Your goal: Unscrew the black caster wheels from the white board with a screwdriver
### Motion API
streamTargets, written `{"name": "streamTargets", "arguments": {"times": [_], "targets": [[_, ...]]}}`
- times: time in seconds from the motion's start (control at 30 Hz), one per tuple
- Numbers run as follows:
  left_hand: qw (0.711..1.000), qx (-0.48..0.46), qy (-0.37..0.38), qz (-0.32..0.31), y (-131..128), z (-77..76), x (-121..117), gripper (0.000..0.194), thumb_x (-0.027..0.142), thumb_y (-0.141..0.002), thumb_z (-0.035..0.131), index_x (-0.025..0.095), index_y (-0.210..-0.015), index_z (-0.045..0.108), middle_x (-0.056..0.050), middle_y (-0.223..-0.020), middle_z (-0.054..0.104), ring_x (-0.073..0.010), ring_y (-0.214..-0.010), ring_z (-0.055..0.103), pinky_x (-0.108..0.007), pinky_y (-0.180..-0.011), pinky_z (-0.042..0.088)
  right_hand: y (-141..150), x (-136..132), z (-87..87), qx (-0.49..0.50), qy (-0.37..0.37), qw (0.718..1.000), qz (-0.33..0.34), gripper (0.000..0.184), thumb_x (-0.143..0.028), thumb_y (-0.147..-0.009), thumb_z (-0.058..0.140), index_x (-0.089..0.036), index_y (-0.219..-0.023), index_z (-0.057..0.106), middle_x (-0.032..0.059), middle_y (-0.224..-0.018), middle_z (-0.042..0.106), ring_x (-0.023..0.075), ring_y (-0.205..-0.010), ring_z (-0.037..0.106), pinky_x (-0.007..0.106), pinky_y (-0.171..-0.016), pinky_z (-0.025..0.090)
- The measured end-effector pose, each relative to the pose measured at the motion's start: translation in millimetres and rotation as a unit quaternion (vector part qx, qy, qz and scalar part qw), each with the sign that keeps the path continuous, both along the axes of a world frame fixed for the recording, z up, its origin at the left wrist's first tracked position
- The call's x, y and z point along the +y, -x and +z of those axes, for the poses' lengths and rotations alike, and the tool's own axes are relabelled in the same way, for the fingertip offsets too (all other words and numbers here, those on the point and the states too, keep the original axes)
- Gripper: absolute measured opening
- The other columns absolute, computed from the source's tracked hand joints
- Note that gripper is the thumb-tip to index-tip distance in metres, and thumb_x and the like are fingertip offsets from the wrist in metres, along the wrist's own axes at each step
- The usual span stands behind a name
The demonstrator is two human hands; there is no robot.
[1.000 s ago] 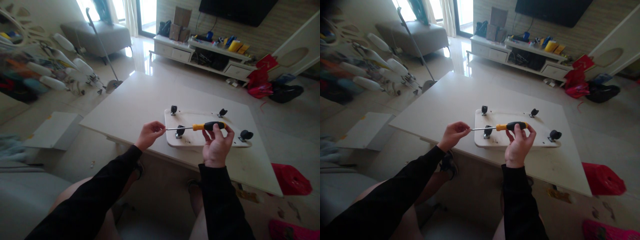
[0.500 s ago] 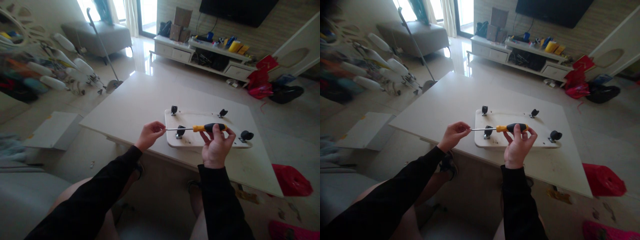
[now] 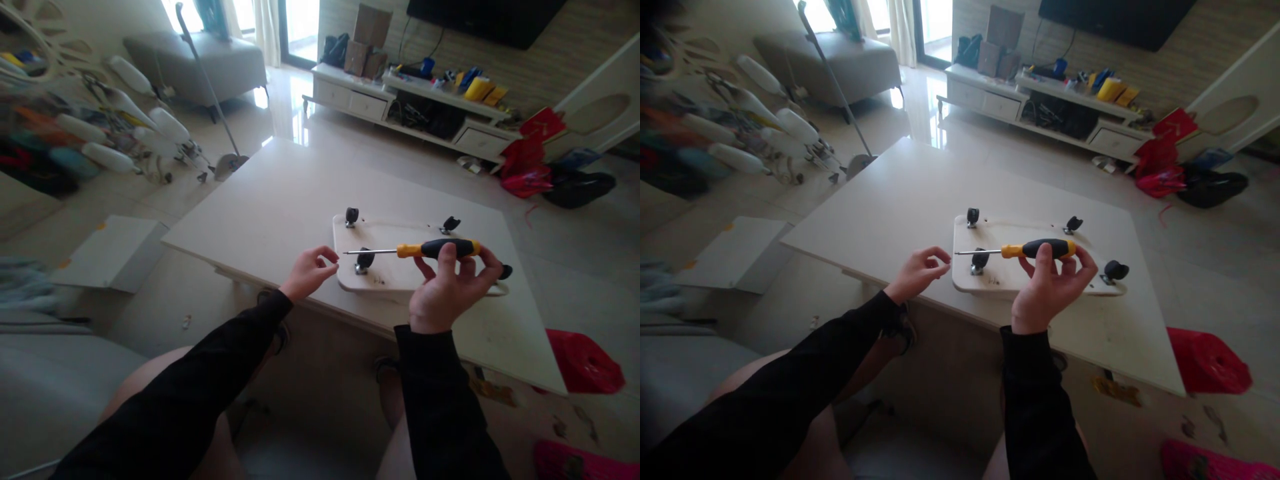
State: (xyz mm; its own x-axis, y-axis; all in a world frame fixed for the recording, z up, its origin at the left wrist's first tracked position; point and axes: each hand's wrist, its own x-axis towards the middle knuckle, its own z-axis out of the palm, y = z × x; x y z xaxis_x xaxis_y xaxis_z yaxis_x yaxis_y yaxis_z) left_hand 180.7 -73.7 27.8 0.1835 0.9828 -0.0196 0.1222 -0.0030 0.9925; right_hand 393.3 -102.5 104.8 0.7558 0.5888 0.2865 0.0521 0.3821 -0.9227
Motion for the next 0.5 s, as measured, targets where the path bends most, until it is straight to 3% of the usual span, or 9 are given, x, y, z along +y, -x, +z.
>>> {"name": "streamTargets", "arguments": {"times": [0.1,0.23,0.37,0.5], "targets": [[0.997,0.056,0.002,-0.045,-13.8,-4.8,-14.3,0.008,0.023,-0.086,0.071,0.017,-0.090,0.072,-0.001,-0.079,0.071,-0.0100,-0.057,0.053,-0.025,-0.057,0.041,7.2,-0.3,2.3,-0.056,-0.018,0.998,0.001,0.055,-0.039,-0.081,0.084,-0.028,-0.126,0.053,0.0010,-0.118,0.064,0.0207,-0.104,0.077,0.035,-0.069,0.073],[0.986,0.111,-0.062,-0.105,-31.0,-3.2,-37.1,0.012,0.012,-0.083,0.070,0.019,-0.093,0.072,-0.002,-0.092,0.077,-0.0137,-0.070,0.064,-0.028,-0.072,0.051,16.7,-1.4,-0.2,-0.125,-0.035,0.991,0.012,0.054,-0.042,-0.081,0.083,-0.027,-0.128,0.060,0.0057,-0.128,0.067,0.0231,-0.107,0.075,0.044,-0.079,0.073],[0.953,0.222,-0.129,-0.163,-38.7,9.5,-56.1,0.017,0.011,-0.087,0.067,0.021,-0.100,0.073,-0.005,-0.107,0.078,-0.0219,-0.092,0.073,-0.034,-0.086,0.056,23.8,-4.2,-1.9,-0.155,-0.022,0.988,0.022,0.057,-0.044,-0.079,0.084,-0.027,-0.129,0.062,0.0074,-0.128,0.068,0.0229,-0.102,0.077,0.041,-0.076,0.072],[0.913,0.301,-0.158,-0.224,-41.0,20.8,-70.2,0.020,0.017,-0.097,0.058,0.022,-0.109,0.074,-0.006,-0.114,0.077,-0.0233,-0.093,0.075,-0.034,-0.083,0.056,25.9,-5.4,-1.3,-0.187,-0.008,0.982,0.006,0.057,-0.047,-0.079,0.084,-0.027,-0.128,0.064,0.0079,-0.128,0.068,0.0245,-0.108,0.075,0.044,-0.084,0.071]]}}
